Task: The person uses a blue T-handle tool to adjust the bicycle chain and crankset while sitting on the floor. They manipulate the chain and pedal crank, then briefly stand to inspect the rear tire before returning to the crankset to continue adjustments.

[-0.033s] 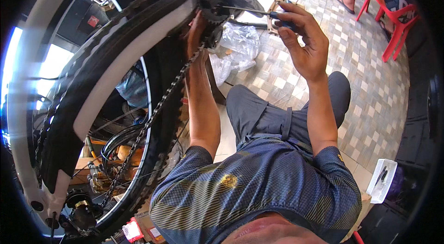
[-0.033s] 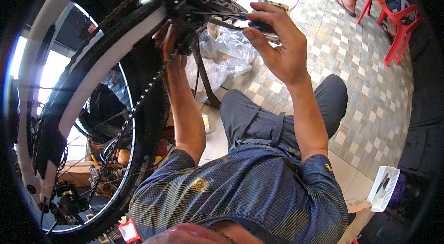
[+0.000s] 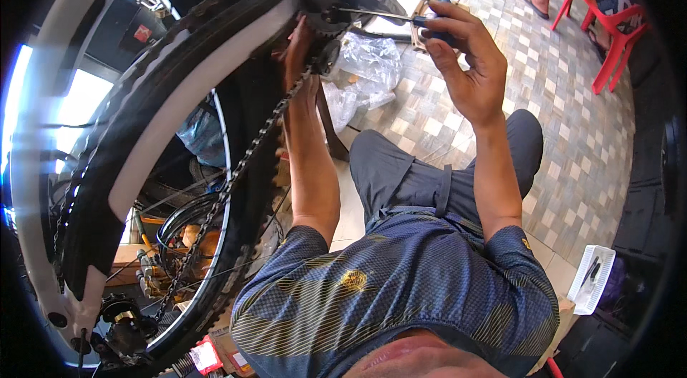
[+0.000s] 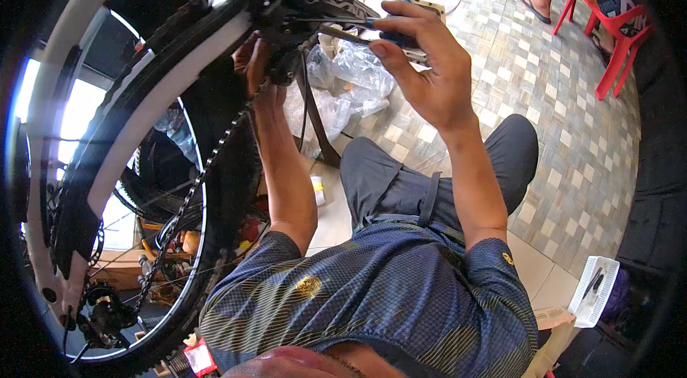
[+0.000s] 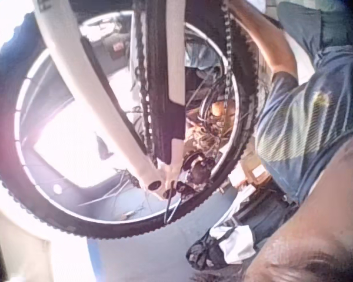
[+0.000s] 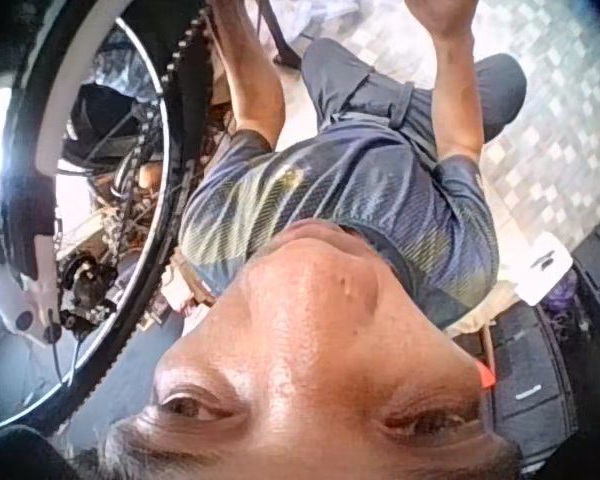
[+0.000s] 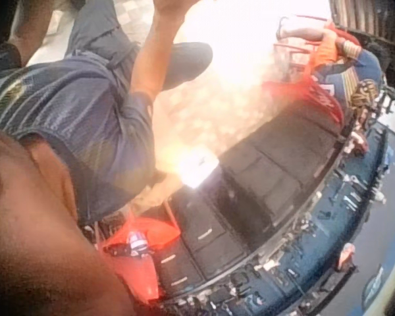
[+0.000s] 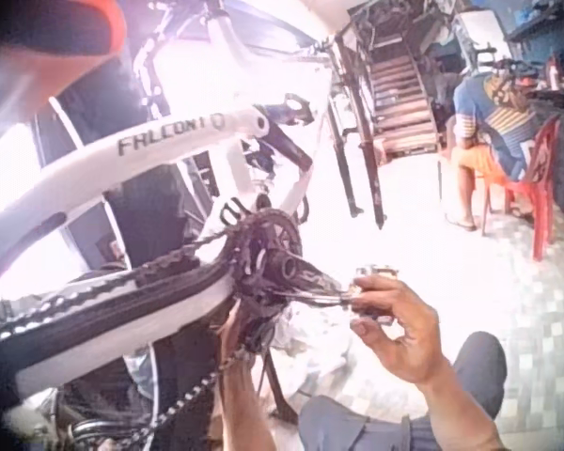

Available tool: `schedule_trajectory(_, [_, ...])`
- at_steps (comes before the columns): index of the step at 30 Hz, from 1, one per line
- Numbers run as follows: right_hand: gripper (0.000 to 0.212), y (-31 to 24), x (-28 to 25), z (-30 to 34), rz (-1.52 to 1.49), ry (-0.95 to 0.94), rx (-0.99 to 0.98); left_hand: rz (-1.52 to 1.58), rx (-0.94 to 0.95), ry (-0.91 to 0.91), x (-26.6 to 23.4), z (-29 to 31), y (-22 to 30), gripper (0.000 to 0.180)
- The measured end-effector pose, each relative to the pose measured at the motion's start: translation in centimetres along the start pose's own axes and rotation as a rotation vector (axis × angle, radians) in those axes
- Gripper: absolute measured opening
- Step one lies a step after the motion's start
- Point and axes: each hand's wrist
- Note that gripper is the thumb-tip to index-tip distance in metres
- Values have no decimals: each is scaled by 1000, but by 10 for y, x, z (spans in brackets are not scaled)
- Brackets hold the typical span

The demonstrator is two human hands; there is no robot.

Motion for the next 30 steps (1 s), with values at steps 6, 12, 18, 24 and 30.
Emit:
schedule_trajectory(6, [20,5,4,-6,-4,-4,-31,38,160,21,32,18,18,33])
schedule_trajectory(12, [63,8,17,-17,-112,72,-72,127,127,-139,29,13,23,21])
schedule_trajectory(18, [70,6,3,-20,-46,-101,65,138,135,-78,36,24,24,28])
schedule_trajectory(24, [58,22,-15,-19,522,12,-340,154,161,-137,30,21,21,30])
schedule_trajectory(30, [50,6,-15,-15,157,-187,-50,162,189,-63,42,28,24,27])
Point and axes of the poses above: each hand's wrist, its own z-axis away from the middle knuckle, its own x-axis out of the palm, y = z × x, and after that the axes turned 6 degrees about z, right-handed
